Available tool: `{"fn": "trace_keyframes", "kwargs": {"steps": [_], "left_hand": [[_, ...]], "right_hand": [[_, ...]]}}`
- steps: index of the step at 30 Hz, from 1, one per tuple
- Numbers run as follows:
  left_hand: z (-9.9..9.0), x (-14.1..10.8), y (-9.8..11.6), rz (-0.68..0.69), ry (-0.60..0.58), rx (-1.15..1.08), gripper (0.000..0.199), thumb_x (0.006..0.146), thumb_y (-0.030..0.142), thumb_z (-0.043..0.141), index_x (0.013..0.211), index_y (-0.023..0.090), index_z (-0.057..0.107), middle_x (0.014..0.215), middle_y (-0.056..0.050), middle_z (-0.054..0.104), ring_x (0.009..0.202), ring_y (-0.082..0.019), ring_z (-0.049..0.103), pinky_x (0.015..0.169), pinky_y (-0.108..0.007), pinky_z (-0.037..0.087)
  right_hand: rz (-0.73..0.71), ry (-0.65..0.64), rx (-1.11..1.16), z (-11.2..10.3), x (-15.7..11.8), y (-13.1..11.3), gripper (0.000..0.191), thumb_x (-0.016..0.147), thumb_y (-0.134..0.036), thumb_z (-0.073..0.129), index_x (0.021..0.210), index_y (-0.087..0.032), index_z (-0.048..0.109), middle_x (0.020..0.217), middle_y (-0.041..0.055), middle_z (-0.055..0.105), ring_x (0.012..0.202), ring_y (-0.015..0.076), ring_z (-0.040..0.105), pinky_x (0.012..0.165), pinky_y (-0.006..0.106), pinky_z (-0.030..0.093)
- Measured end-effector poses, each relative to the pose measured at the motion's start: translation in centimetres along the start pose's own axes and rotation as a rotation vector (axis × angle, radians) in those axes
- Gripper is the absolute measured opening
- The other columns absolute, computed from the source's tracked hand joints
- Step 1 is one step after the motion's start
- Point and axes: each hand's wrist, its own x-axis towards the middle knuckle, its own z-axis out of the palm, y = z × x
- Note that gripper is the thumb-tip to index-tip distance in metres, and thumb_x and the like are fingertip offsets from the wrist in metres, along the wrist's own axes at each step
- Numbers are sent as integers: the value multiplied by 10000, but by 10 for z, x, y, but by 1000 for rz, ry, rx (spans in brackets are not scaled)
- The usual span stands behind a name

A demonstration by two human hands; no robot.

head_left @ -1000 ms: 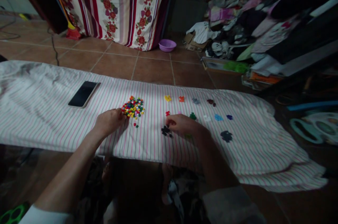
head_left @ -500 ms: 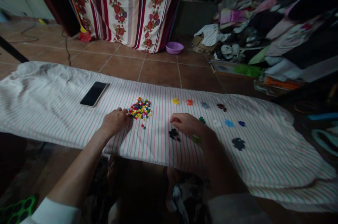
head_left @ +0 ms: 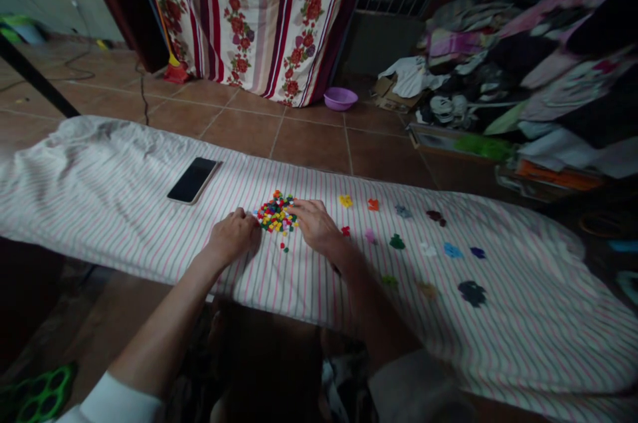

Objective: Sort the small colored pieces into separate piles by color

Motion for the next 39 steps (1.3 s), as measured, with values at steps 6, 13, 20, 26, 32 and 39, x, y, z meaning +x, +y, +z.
{"fn": "trace_keyframes", "kwargs": {"steps": [6, 13, 20, 26, 32, 39], "left_hand": [[0, -1, -4, 17, 11, -56, 369, 959, 266, 318, 1220, 161, 556, 1122, -128, 587, 1045, -215, 610, 878, -329, 476], [4, -1, -7, 15, 43, -119, 360, 942, 275, 364, 1229, 168, 552, 1118, -121, 592, 1039, -213, 615, 871, -320, 477], [3, 1, -10, 19, 35, -139, 337, 933, 250, 374, 1199, 170, 564, 1101, -110, 600, 1027, -220, 622, 842, -317, 484], [4, 2, -12, 25, 48, -154, 343, 939, 250, 356, 1195, 175, 572, 1095, -103, 604, 1010, -207, 628, 849, -308, 478], [1, 1, -11, 31, 33, -168, 357, 938, 248, 350, 1208, 164, 568, 1104, -114, 604, 1021, -222, 623, 854, -326, 480], [0, 2, -12, 29, 28, -181, 338, 934, 250, 354, 1177, 172, 576, 1086, -106, 602, 998, -207, 627, 836, -316, 486]], "right_hand": [[121, -20, -102, 21, 16, -15, 470, 851, -106, 461, 1268, -238, 635, 1421, 119, 469, 1323, 290, 335, 1054, 458, 365], [161, -46, -70, 25, 30, -24, 447, 852, -112, 461, 1215, -263, 675, 1452, 114, 426, 1378, 299, 265, 1086, 490, 322], [169, 21, 16, 31, 39, -24, 420, 795, -68, 483, 1037, -277, 756, 1425, 67, 470, 1367, 289, 277, 1093, 483, 319], [172, 167, 110, 36, 46, -25, 363, 844, -92, 454, 952, -248, 763, 1185, 94, 609, 1230, 258, 410, 1056, 440, 364], [167, 189, 116, 45, 50, -30, 282, 889, -173, 497, 950, -253, 761, 1045, 96, 619, 1102, 252, 460, 967, 410, 400], [168, 156, 104, 48, 53, -35, 210, 865, -196, 562, 930, -248, 755, 997, 86, 633, 1086, 248, 470, 951, 392, 383]]}}
